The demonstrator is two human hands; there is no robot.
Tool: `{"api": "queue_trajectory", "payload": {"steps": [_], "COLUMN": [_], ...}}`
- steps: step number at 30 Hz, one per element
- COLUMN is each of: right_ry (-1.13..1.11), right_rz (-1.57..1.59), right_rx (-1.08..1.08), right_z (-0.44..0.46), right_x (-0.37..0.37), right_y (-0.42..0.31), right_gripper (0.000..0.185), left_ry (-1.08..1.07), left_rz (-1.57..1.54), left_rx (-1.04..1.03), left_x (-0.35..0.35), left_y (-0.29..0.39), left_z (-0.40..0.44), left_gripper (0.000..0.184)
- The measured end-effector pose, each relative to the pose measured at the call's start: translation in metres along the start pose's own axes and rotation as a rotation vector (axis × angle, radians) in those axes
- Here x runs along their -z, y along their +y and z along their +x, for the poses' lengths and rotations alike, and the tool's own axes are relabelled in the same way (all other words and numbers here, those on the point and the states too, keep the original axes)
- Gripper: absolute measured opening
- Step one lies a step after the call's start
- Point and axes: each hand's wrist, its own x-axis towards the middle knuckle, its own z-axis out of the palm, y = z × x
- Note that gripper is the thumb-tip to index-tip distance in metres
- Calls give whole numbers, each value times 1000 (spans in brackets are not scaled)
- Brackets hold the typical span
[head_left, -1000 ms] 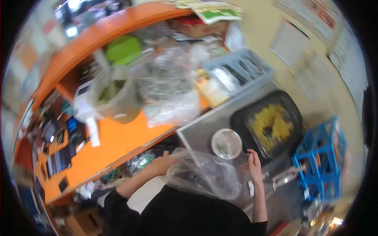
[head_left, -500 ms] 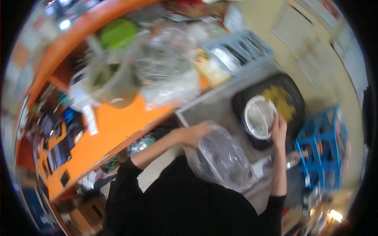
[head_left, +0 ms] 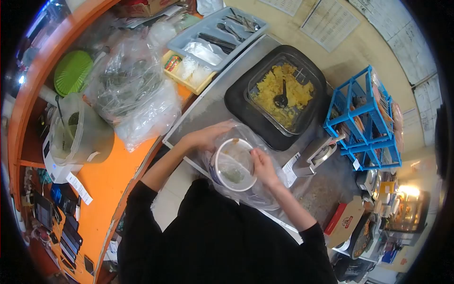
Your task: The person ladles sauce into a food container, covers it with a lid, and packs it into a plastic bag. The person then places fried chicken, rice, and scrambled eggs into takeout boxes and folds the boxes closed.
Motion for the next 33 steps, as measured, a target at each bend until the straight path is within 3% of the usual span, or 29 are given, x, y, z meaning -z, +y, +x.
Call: {"api": "queue_trajectory", "payload": {"steps": [2,6,12,18,19,21,22,23,25,28,31,32,33], "right_ry": [145,220,274,128,113,3,-129,-262,-614,-692,-947,-723,-588], "right_rz": [-181,-241,-230,-207,-176,-429,-821,-1214,-1464,-1643,-1521,-1593,-1481], "right_rx": [143,-24,65,-2,6,223,282,331,218,122,-219,164,411], "right_z": [-1,3,33,43,38,24,11,-1,-11,-5,45,57,83], "right_x": [-16,9,-4,-14,-8,18,39,60,91,93,85,87,85], "right_y": [17,-1,18,28,30,20,11,-3,-45,-137,-229,-244,-257], "right_gripper": [26,24,28,29,30,42,51,61,75,76,76,67,56], "left_ry": [-110,-261,-225,-137,-157,-182,-236,-215,-174,-18,3,-17,-36], "left_rz": [40,131,69,145,202,326,476,448,393,418,336,284,234], "left_rx": [38,162,76,68,161,350,441,418,361,228,88,61,35], "left_x": [8,5,11,26,24,24,44,55,75,98,127,135,143], "left_y": [-9,-28,-23,-12,-11,-7,33,49,69,101,119,119,117], "left_z": [-12,-19,6,6,5,2,0,-2,1,2,-6,-8,-10], "left_gripper": [87,87,84,78,77,75,71,68,63,53,30,34,37]}}
